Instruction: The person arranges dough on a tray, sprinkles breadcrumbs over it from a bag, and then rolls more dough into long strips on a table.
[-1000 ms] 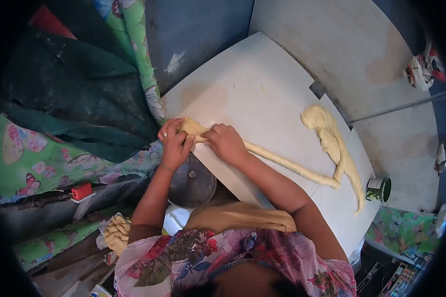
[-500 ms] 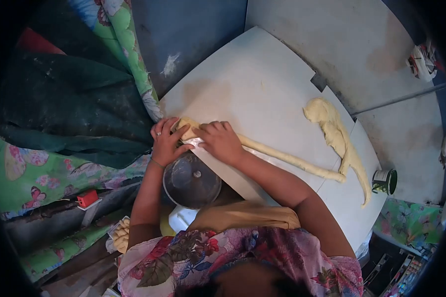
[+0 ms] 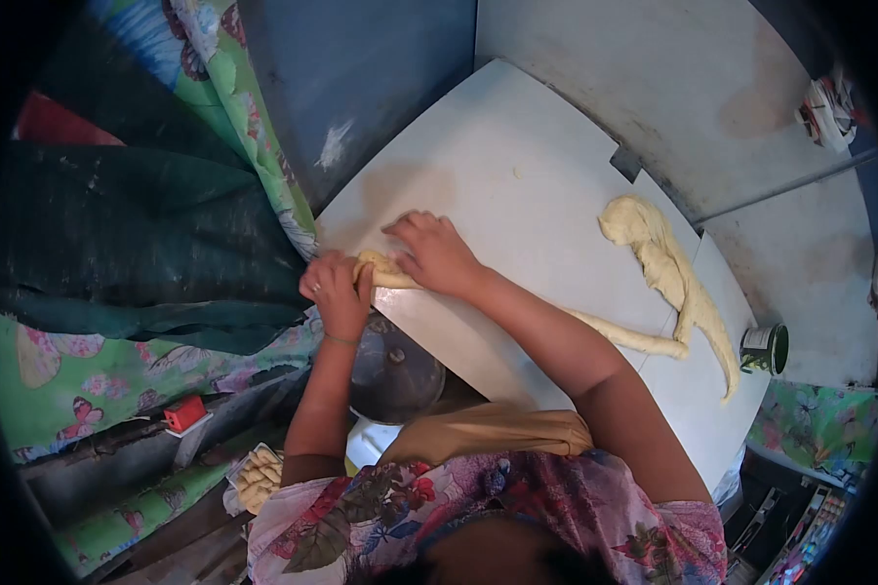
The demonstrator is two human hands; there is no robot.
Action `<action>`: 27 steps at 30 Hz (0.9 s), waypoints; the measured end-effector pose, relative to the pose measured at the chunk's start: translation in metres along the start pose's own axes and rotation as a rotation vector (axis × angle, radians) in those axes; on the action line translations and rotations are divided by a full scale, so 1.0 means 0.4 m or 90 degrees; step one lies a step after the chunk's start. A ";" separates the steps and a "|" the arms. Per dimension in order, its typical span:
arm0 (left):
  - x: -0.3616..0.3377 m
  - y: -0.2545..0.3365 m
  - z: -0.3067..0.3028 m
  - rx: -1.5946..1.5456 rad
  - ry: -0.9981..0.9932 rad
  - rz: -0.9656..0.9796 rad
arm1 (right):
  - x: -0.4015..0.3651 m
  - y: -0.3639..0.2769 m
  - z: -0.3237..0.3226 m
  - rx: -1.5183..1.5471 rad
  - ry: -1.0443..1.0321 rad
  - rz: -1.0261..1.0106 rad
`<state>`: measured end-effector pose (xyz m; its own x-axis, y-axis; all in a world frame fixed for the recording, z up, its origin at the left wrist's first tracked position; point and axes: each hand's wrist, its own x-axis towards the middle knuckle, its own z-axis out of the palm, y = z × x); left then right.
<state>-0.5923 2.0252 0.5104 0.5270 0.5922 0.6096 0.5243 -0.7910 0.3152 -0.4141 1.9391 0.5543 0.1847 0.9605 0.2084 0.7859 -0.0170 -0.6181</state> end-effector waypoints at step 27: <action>-0.040 -0.022 -0.052 -0.082 -0.218 0.068 | 0.140 -0.004 0.145 -0.334 0.111 0.047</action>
<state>-0.6194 2.0194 0.5129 0.7785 0.5054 0.3720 0.3780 -0.8509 0.3649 -0.4393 2.0091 0.5229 0.3101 0.8921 0.3285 0.9474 -0.2610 -0.1854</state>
